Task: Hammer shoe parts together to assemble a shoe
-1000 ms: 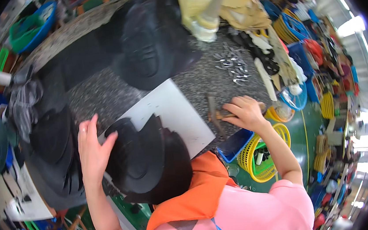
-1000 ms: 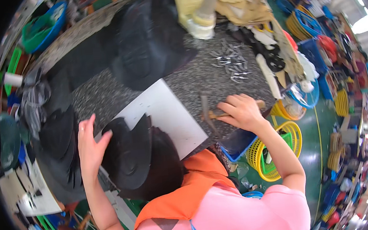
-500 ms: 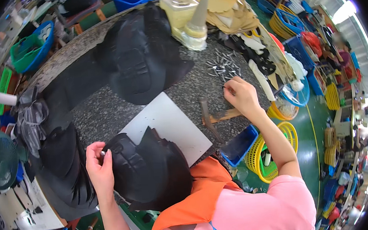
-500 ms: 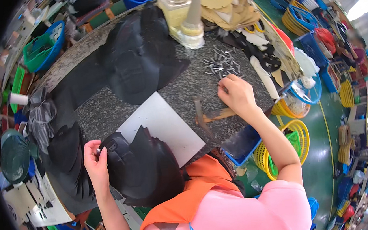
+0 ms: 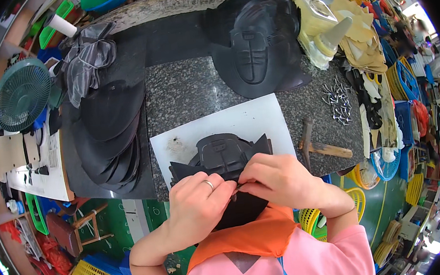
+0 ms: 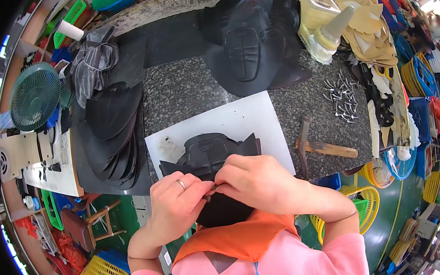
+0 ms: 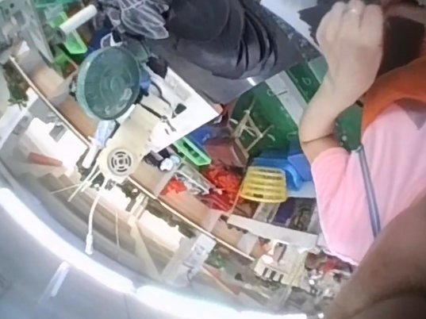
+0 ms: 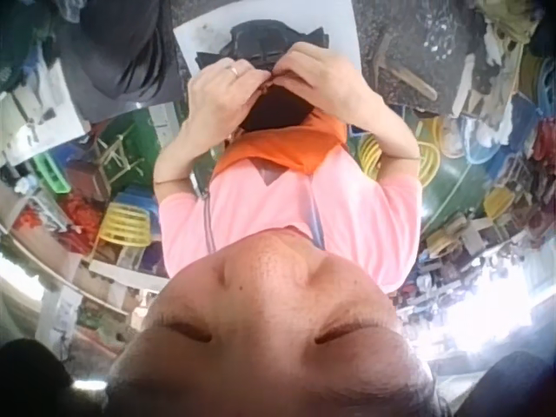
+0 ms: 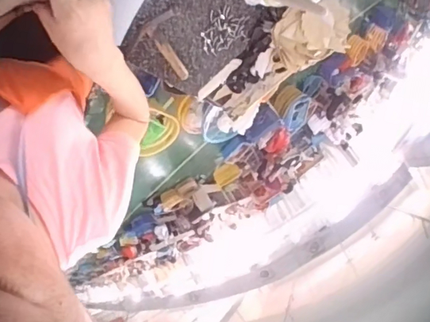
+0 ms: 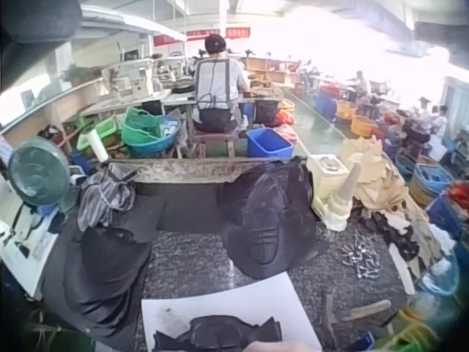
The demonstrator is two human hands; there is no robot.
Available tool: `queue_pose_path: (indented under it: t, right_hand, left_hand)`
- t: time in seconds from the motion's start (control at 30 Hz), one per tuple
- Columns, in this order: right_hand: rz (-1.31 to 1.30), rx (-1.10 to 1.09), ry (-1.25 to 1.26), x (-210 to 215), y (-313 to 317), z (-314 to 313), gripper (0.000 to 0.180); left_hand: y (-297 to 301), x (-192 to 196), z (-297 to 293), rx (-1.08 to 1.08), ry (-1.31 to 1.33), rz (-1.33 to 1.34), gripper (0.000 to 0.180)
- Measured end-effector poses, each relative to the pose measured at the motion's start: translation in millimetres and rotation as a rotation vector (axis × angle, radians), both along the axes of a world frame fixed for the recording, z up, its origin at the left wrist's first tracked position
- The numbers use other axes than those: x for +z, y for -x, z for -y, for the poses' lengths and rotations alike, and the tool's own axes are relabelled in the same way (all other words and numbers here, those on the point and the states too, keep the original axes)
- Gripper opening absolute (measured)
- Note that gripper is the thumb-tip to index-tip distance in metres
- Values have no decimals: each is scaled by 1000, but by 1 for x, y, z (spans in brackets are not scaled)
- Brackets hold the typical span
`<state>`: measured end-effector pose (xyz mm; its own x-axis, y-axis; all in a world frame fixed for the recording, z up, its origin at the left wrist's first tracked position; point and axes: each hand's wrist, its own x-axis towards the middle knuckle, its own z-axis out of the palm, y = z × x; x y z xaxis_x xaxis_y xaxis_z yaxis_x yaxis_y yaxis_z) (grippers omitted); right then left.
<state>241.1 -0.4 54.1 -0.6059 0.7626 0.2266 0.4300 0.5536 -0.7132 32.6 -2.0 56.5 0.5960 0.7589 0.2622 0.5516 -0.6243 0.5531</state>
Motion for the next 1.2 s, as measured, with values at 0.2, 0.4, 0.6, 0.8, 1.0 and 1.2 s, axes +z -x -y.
queue_pose_path:
  t: [0.2,0.4,0.6,0.8,1.0,1.2]
  right_hand:
    - [-936,-283,824,-23,20,17,12]
    - [-960,-268,914,-23,17,14,3]
    - [-990,-179,1191,-22,9,13,4]
    - [-907,26,1336,-22,6,14,8]
    - [-879,-14,1301,-17,11,17,6]
    - [-823,-326,525,-29,19,17,6]
  left_hand:
    - [-6,-13,-1,98,200,450,21]
    - [0,-10,-4,50,232,382,16]
    - [1,-13,-10,-15,134,443,25]
    - [14,-9,-21,-377,-123,300,40]
    - [10,-18,-21,-313,-135,386,40]
    - [4,-7,-9,75,364,345,40]
